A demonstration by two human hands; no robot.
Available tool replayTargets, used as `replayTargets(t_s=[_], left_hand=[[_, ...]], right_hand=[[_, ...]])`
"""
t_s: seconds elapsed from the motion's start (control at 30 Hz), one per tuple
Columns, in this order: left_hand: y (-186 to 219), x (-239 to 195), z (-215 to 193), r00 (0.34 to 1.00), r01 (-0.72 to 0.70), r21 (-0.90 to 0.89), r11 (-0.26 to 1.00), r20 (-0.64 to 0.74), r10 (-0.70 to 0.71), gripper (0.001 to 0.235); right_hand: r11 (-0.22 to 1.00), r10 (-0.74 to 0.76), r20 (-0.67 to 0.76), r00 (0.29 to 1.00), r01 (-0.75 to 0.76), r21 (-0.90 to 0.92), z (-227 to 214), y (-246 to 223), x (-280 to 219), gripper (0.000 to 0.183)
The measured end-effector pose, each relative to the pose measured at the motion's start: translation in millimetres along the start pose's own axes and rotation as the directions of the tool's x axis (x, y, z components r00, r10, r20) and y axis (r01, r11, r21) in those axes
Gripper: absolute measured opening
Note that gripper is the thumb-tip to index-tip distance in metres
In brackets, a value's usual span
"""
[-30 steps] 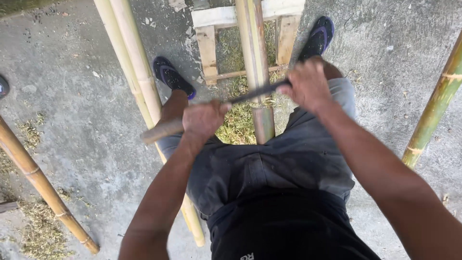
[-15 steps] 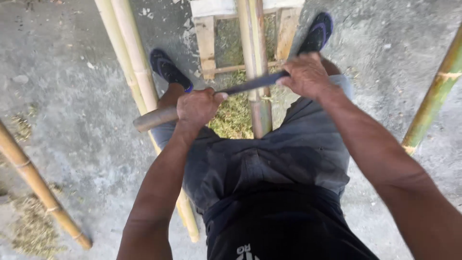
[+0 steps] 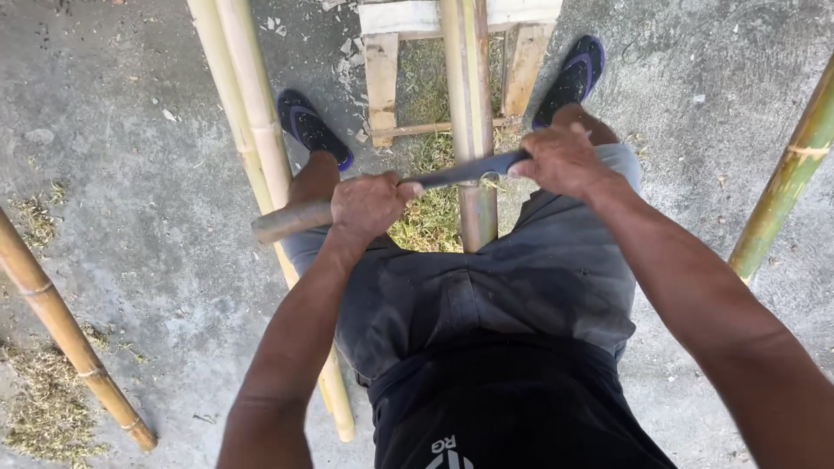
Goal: Shaving and carving a bamboo pole using a large machete-like knife.
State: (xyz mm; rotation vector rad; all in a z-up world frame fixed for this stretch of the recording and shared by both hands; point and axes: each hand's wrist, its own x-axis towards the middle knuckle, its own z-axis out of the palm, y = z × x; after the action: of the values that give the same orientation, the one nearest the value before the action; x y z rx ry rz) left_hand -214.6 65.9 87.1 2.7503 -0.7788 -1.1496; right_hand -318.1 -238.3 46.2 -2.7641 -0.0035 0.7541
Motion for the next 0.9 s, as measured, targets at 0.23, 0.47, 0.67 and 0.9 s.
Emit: replayTargets(t_s=[0.23,0.47,0.67,0.9], left_hand=[[-3,1,7,0.995,-0.027,-0.016,1.0,-0.095,0.025,0.059],[-18,16,25,0.985,-0.097,0.011,0.995,-0.141,0.097,0.061],[-27,12,37,0.987,-0.082,0.001,0.997,-0.137,0.081,0.069],[-20,9,16,0.997,-0.032,-0.037,0.999,-0.069,0.029,0.069]], right_hand=[[0.996,0.083,0.038,0.996,-0.082,-0.023,-9,-2,1,0.045],[0.991,0.128,0.097,0.987,-0.13,0.014,-26,-20,-6,0.044],[0.991,-0.044,-0.268,0.963,0.008,-0.135,-2,-14,-5,0.043],[0.99,0.068,0.095,0.993,-0.056,-0.127,-13,-19,-5,0.044]])
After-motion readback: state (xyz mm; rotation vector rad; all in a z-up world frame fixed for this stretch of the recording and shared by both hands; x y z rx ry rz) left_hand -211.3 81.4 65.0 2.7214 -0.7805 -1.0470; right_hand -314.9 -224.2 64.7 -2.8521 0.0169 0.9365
